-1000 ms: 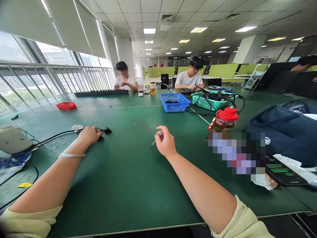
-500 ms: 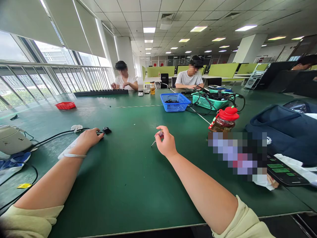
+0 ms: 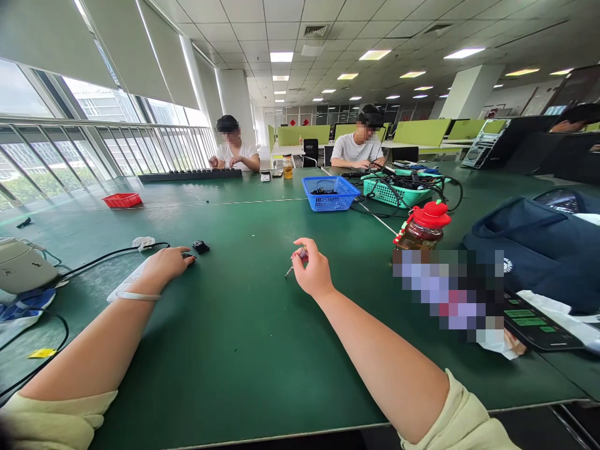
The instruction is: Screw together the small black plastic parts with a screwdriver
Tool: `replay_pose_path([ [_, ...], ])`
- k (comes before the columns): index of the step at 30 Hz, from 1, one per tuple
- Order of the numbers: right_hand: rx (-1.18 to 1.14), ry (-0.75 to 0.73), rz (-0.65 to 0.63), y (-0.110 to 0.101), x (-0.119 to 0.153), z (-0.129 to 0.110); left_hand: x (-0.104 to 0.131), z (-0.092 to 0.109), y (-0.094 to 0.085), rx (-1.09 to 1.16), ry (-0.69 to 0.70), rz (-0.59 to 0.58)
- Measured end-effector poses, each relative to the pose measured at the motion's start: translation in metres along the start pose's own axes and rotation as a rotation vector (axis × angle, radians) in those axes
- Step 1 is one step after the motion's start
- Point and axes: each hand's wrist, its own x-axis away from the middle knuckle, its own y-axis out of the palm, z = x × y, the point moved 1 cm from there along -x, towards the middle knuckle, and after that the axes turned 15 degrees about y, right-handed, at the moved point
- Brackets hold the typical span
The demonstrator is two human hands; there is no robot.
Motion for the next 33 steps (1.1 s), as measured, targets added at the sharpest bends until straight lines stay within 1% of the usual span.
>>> replay_pose_path([
  [9, 0.004, -0.005, 0.0, 0.0, 0.0, -0.001, 0.004, 0.007, -0.006, -0.009, 0.009, -0.057],
  [13, -0.001, -0.008, 0.001, 0.0, 0.0, -0.001, 0.003, 0.004, -0.003, -0.025, 0.015, -0.045],
  [17, -0.001, 0.002, -0.003, 0.0, 0.0, -0.002, -0.001, -0.003, 0.006, -0.022, 0.08, -0.05],
  [20, 0.004, 0.005, -0.008, -0.001, 0.001, -0.002, -0.004, -0.006, 0.01, -0.045, 0.102, -0.063],
  [22, 0.007, 0.004, -0.007, -0.001, 0.001, -0.002, -0.003, -0.006, 0.01, -0.052, 0.087, -0.069],
  [25, 0.004, 0.003, -0.011, 0.0, 0.0, 0.0, 0.0, -0.002, 0.004, -0.062, 0.068, -0.075],
  [28, 0.008, 0.014, -0.019, 0.001, -0.001, 0.001, 0.005, 0.007, -0.008, -0.058, 0.056, -0.056],
  [30, 0.031, 0.015, -0.023, 0.001, -0.001, 0.001, 0.009, 0.019, -0.018, -0.033, 0.095, 0.009],
  [31, 0.047, 0.008, -0.025, 0.002, -0.001, 0.0, 0.012, 0.029, -0.023, -0.016, 0.149, 0.064],
  [33, 0.088, -0.024, -0.032, 0.003, 0.0, -0.003, 0.019, 0.055, -0.03, 0.053, 0.311, 0.167],
])
